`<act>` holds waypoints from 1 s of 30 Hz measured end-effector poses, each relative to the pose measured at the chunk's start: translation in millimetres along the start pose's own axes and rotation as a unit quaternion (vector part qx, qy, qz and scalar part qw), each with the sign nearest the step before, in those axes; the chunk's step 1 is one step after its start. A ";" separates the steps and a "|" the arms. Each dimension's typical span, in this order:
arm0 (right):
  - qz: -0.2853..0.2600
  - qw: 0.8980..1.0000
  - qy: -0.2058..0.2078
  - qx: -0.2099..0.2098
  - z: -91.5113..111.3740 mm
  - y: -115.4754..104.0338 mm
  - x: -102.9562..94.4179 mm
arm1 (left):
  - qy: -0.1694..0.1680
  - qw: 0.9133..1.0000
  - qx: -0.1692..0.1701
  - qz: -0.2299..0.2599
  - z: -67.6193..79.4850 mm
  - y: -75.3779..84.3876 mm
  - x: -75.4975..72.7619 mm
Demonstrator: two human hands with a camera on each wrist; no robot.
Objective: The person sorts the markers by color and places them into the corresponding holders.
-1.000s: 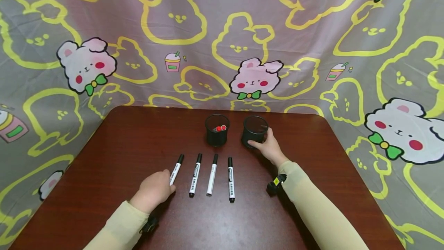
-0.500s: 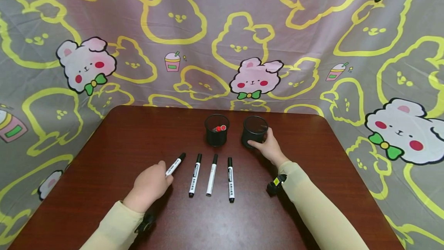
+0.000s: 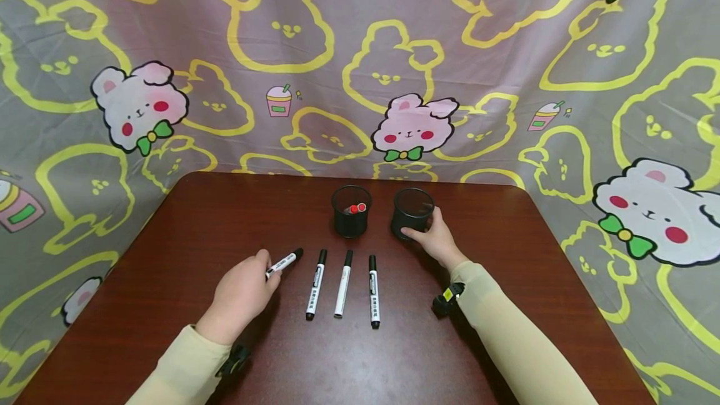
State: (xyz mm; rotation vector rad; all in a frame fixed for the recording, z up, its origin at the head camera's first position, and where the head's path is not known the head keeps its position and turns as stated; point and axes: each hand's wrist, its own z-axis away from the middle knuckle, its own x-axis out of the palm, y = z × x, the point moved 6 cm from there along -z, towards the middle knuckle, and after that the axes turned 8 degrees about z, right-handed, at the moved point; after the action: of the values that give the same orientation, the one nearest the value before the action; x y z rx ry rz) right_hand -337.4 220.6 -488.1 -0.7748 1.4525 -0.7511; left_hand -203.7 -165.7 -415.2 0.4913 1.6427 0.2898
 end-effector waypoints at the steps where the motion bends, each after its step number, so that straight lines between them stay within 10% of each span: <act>1: 0.000 1.000 0.000 0.001 0.1 -0.2 0.0 | 0.003 1.000 0.001 0.001 -0.1 0.7 -1.0; 22: -0.005 1.000 0.002 -0.002 1.0 -0.5 -0.5 | 0.029 0.999 0.005 0.016 1.6 5.3 -11.5; 30: 0.001 1.000 0.004 -0.002 0.9 0.1 -0.2 | 0.092 0.995 0.033 0.028 -0.6 7.4 -17.9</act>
State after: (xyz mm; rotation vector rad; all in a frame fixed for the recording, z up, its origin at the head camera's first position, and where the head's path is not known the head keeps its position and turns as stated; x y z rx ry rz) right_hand -336.5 220.9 -488.2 -0.7742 1.4629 -0.7514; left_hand -201.8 -167.7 -396.0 0.5746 1.8234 0.3310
